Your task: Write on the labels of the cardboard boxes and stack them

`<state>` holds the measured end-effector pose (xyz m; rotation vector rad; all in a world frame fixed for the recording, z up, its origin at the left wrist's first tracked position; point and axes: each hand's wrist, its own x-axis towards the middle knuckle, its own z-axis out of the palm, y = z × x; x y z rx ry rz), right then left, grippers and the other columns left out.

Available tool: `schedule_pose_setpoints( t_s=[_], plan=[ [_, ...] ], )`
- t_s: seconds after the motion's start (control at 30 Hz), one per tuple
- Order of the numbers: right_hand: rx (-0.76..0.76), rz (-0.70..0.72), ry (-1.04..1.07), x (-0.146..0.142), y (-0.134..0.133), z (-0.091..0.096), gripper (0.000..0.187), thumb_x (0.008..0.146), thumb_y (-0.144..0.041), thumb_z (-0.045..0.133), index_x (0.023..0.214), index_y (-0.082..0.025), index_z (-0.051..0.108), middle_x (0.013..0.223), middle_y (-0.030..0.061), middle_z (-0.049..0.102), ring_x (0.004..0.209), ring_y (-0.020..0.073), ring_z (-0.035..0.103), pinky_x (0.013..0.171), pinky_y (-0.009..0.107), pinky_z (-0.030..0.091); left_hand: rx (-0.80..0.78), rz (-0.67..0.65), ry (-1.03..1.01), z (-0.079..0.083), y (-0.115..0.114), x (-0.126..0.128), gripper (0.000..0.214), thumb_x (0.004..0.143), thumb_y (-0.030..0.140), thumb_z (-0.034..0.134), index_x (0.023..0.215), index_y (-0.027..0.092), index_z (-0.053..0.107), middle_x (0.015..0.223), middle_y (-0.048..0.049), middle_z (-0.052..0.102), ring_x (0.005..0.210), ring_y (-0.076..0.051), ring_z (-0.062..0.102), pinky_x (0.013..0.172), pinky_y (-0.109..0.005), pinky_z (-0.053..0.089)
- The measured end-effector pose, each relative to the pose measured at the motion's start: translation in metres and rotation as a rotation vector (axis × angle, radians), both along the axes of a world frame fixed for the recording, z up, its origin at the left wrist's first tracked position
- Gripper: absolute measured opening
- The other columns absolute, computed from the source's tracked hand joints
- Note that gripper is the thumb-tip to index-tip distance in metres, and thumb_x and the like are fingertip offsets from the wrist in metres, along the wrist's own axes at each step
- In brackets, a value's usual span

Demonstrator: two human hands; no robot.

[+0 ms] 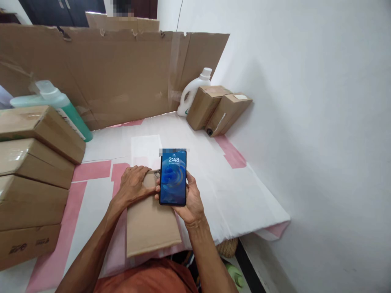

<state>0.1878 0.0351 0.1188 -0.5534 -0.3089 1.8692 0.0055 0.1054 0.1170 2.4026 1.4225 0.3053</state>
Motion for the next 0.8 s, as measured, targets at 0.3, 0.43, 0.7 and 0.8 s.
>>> schedule_pose_setpoints(
  t_s=[0.3,0.43,0.7,0.8],
  plan=[
    [0.007,-0.009,-0.004,-0.0010,-0.0009,-0.0011,0.053,0.095,-0.066,0.053,0.111,-0.018,0.066,0.106,0.0134,0.077,0.108,0.0325,0.071,0.089,0.059,0.061,0.010,0.006,0.001,-0.0015,0.0003,-0.0003,0.042,0.082,0.054,0.068,0.110,0.022,0.070,0.111,-0.0088,0.076,0.106,-0.033,0.068,0.095,-0.048,0.044],
    [0.010,-0.015,0.001,-0.0011,-0.0021,-0.0003,0.052,0.095,-0.063,0.052,0.112,-0.017,0.067,0.104,0.0136,0.078,0.106,0.0321,0.073,0.086,0.057,0.062,-0.003,0.012,0.003,0.0009,0.0001,0.0001,0.042,0.082,0.052,0.068,0.111,0.022,0.070,0.114,-0.0096,0.076,0.109,-0.033,0.068,0.097,-0.048,0.043],
    [0.012,-0.010,-0.038,-0.0001,-0.0051,0.0047,0.053,0.095,-0.062,0.050,0.112,-0.016,0.070,0.101,0.0141,0.079,0.101,0.0316,0.074,0.083,0.053,0.064,0.002,0.004,-0.017,-0.0007,0.0007,-0.0012,0.042,0.084,0.056,0.066,0.110,0.023,0.070,0.111,-0.0088,0.076,0.106,-0.032,0.068,0.095,-0.048,0.043],
    [0.018,-0.052,-0.076,0.0041,-0.0061,0.0030,0.057,0.097,-0.064,0.049,0.114,-0.015,0.071,0.101,0.0131,0.079,0.092,0.0284,0.076,0.081,0.048,0.065,-0.002,0.000,-0.022,-0.0014,0.0006,-0.0016,0.048,0.083,0.062,0.068,0.111,0.023,0.070,0.110,-0.0080,0.076,0.105,-0.032,0.068,0.095,-0.048,0.044]
  ],
)
